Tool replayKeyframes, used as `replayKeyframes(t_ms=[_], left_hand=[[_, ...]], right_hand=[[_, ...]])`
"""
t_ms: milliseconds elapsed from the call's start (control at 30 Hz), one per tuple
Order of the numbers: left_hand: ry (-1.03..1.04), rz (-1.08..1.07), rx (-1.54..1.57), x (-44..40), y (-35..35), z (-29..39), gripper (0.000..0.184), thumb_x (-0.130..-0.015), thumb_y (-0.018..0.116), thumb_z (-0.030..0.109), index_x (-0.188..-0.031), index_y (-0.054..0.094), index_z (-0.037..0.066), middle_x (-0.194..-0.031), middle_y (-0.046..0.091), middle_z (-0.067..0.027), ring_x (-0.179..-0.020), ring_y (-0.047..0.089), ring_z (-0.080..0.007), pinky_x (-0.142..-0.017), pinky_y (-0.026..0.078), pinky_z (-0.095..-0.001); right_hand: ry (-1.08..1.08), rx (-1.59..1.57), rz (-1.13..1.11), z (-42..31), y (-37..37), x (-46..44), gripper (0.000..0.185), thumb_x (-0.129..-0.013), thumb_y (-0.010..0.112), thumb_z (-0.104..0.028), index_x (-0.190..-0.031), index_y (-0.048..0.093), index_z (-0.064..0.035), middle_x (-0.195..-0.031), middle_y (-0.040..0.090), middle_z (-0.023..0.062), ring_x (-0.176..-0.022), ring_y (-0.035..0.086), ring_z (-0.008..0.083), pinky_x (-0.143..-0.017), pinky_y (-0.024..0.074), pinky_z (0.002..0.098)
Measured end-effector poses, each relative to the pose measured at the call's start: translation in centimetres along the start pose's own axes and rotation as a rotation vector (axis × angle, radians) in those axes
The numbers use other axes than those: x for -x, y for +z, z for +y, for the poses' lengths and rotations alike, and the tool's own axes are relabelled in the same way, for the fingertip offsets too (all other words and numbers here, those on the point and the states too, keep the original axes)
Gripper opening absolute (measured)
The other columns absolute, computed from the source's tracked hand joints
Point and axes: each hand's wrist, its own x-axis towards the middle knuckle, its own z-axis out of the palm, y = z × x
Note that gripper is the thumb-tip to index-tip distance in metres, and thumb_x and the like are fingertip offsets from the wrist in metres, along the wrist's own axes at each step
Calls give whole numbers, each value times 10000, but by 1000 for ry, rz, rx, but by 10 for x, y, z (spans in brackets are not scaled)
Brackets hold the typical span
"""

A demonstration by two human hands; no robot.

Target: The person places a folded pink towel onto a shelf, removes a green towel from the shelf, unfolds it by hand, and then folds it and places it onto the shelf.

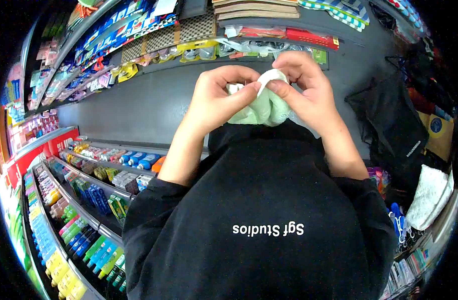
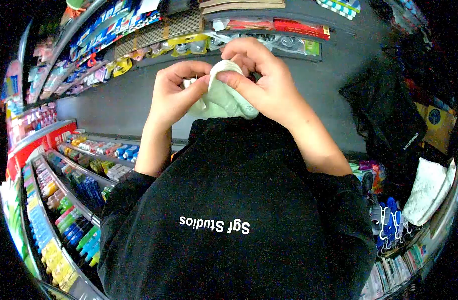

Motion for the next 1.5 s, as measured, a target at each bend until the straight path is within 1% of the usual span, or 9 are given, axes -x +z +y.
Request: replayKeyframes(t_ms=[133, 200, 300, 600, 1000, 1167, 1233, 1333, 1500], left_hand=[[81, 48, 27, 0, 5, -9, 123, -769, 621, 116, -817, 616, 3, -736, 603, -2, -692, 526, -54, -626, 424, -205], [63, 54, 52, 1, 8, -8, 117, -775, 613, 110, -818, 602, 2, -734, 596, 4, -689, 520, -51, -626, 419, -202], [76, 77, 78, 1, 12, -8, 103, -789, 593, 95, -830, 576, 2, -739, 582, 12, -690, 509, -48, -630, 409, -197], [240, -31, -3, -1, 17, -10, 79, -800, 561, 78, -857, 537, 29, -744, 499, 12, -682, 454, -63, -605, 384, -215], [224, -134, -30, 1, 10, -14, 70, -769, 528, 58, -819, 517, 11, -769, 508, -52, -723, 489, -128, -649, 408, -248], [261, 112, -73, 0, 2, -18, 73, -811, 508, 62, -857, 533, 11, -797, 515, -1, -762, 455, -75, -690, 375, -208], [137, 341, -50, 1, -14, -21, 107, -836, 481, 121, -837, 545, 35, -735, 512, -4, -650, 443, -70, -578, 355, -208], [-1, 489, 525, 6, -56, -40, 261, -857, 452, 258, -658, 455, 89, -610, 366, 28, -548, 334, -81, -509, 285, -234], [26, 808, 709, 9, -58, -41, 297, -890, 453, 293, -668, 413, 101, -607, 350, 8, -544, 342, -104, -510, 317, -268]], right_hand=[[8, 182, -45, -4, -6, -2, 192, -773, 652, -94, -948, 583, -56, -871, 535, 8, -728, 495, 79, -626, 404, 214], [-239, 333, -17, -1, -9, -6, 169, -741, 668, -83, -893, 602, -48, -903, 546, 44, -829, 529, 145, -724, 427, 254], [-278, 389, 70, -4, -11, -6, 150, -718, 676, -84, -856, 630, -45, -910, 556, 69, -910, 531, 195, -800, 420, 286], [-111, 213, 24, -3, -9, -2, 189, -767, 649, -106, -947, 662, -52, -843, 596, 61, -799, 571, 151, -723, 448, 244], [-245, 421, -141, -1, -11, -6, 211, -801, 613, -119, -980, 609, -7, -948, 580, 96, -889, 552, 167, -793, 425, 245], [-23, 211, -108, 4, -27, -2, 167, -830, 596, -125, -949, 566, -13, -920, 576, 49, -880, 536, 125, -794, 419, 235], [107, 44, 8, 0, -42, -1, 185, -858, 575, -136, -1008, 540, -34, -903, 567, 5, -876, 510, 79, -769, 418, 220], [91, 2, 241, 17, -80, 2, 214, -878, 542, -153, -1042, 533, -15, -941, 573, 20, -879, 511, 89, -788, 405, 227], [69, -168, 324, 23, -89, 12, 228, -881, 537, -157, -1053, 521, -8, -972, 563, 44, -912, 506, 124, -851, 379, 271]])
